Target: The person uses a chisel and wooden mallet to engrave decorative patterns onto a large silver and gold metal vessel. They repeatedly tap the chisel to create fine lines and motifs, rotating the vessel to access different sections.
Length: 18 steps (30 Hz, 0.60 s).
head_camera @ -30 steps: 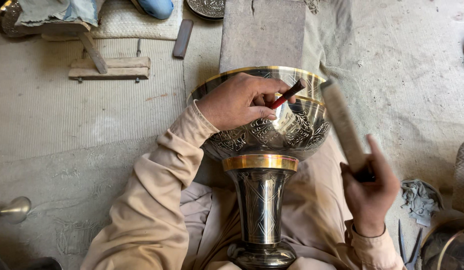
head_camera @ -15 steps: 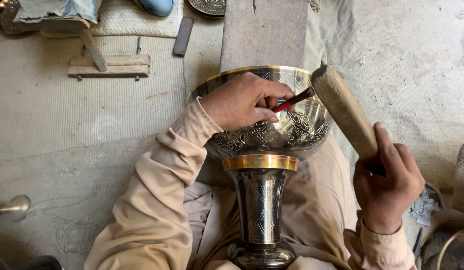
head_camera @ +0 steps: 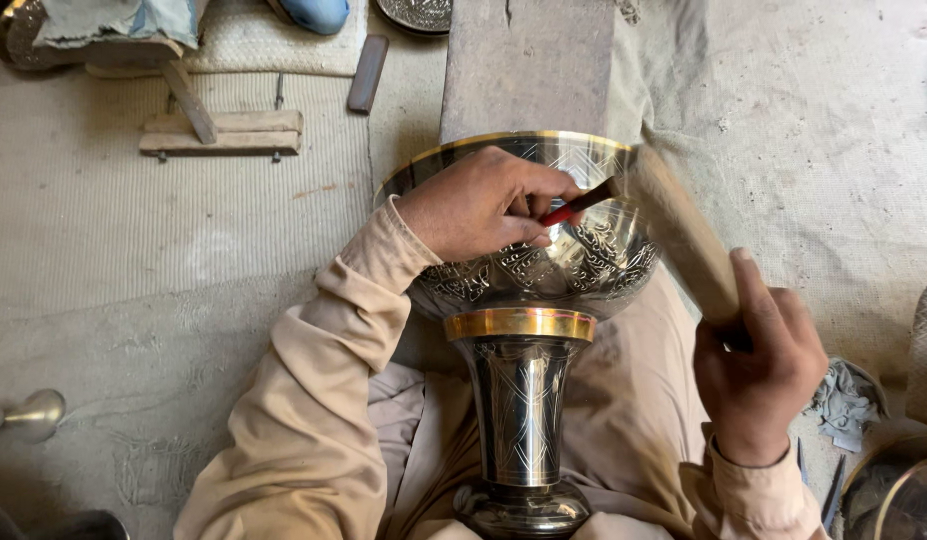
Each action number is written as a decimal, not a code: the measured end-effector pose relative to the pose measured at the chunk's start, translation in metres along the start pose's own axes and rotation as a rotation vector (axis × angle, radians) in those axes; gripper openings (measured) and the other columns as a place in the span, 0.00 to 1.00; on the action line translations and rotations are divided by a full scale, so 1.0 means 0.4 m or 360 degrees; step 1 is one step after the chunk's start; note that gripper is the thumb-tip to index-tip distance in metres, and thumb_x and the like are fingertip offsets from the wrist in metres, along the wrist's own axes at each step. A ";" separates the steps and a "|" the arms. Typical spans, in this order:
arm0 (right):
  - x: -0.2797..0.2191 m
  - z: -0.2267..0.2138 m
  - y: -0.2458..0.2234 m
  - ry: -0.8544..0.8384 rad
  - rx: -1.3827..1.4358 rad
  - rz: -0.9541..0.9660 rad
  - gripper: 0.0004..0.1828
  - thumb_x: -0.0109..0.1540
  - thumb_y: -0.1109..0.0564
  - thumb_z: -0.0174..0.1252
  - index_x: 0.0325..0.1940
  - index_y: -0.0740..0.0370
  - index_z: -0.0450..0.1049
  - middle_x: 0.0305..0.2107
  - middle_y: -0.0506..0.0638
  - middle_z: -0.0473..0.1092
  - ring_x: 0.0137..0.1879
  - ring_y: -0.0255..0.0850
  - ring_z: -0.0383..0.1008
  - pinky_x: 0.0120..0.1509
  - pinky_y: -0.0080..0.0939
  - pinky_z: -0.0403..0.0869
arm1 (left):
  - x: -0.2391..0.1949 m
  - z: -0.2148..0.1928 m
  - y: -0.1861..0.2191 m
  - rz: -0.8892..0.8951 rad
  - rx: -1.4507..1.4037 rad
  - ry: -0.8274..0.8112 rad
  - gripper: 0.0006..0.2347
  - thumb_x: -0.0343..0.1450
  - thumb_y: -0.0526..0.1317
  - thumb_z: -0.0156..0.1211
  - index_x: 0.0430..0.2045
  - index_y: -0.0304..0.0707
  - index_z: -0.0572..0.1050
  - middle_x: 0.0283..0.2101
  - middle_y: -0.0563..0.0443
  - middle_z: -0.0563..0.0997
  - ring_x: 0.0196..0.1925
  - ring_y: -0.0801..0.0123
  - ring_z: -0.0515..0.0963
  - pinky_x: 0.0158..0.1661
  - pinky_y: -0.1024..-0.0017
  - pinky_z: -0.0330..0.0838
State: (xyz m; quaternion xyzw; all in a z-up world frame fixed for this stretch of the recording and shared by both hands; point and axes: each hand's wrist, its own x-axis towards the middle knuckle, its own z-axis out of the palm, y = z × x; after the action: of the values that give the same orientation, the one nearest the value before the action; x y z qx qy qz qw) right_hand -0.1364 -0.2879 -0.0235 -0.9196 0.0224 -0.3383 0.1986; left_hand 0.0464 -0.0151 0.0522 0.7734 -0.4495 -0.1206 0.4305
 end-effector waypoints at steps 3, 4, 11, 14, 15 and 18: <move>0.017 0.004 -0.012 0.0319 0.0516 -0.0035 0.32 0.56 0.74 0.64 0.65 0.66 0.74 0.42 0.56 0.76 0.38 0.38 0.73 0.41 0.38 0.70 | 0.002 -0.009 0.005 -0.0008 -0.0054 -0.0014 0.19 0.66 0.33 0.70 0.52 0.39 0.79 0.28 0.54 0.83 0.29 0.76 0.80 0.34 0.75 0.75; 0.018 0.005 -0.017 0.0355 0.0633 0.0064 0.28 0.58 0.74 0.64 0.63 0.65 0.73 0.41 0.54 0.76 0.40 0.37 0.75 0.45 0.37 0.74 | 0.000 -0.011 0.004 -0.0011 -0.0083 0.0003 0.18 0.66 0.33 0.70 0.51 0.39 0.79 0.29 0.54 0.83 0.29 0.77 0.80 0.34 0.75 0.76; 0.024 -0.023 -0.039 0.0226 0.0398 -0.0019 0.25 0.61 0.76 0.65 0.62 0.68 0.75 0.42 0.59 0.75 0.42 0.41 0.74 0.46 0.39 0.73 | -0.011 -0.009 0.004 0.0012 -0.0176 0.0033 0.18 0.66 0.33 0.70 0.52 0.38 0.78 0.32 0.55 0.85 0.32 0.79 0.81 0.35 0.77 0.77; 0.020 -0.025 -0.047 0.0454 0.0789 0.0118 0.22 0.65 0.73 0.64 0.61 0.63 0.71 0.42 0.53 0.76 0.45 0.38 0.78 0.52 0.37 0.78 | -0.018 -0.002 -0.009 -0.0173 -0.0078 0.0036 0.19 0.65 0.32 0.72 0.51 0.39 0.79 0.29 0.50 0.83 0.28 0.75 0.78 0.32 0.75 0.74; 0.020 -0.022 -0.042 0.0413 0.0661 0.0108 0.23 0.64 0.73 0.64 0.61 0.63 0.72 0.40 0.53 0.77 0.43 0.38 0.78 0.49 0.37 0.77 | -0.017 0.001 -0.016 -0.0114 -0.0155 0.0053 0.19 0.66 0.32 0.71 0.52 0.38 0.79 0.32 0.51 0.84 0.31 0.76 0.80 0.34 0.76 0.76; 0.023 -0.005 0.016 0.0090 -0.0096 -0.0114 0.27 0.57 0.76 0.65 0.61 0.68 0.78 0.34 0.59 0.78 0.32 0.44 0.74 0.35 0.41 0.71 | -0.021 0.009 -0.036 0.0083 -0.0206 0.0134 0.20 0.67 0.31 0.70 0.54 0.38 0.76 0.39 0.53 0.86 0.36 0.78 0.83 0.40 0.77 0.80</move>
State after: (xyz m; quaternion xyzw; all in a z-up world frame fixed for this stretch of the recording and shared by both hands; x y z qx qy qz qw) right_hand -0.1302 -0.2963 -0.0189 -0.9154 0.0051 -0.3701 0.1579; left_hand 0.0481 -0.0069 0.0371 0.7363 -0.4423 -0.1054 0.5011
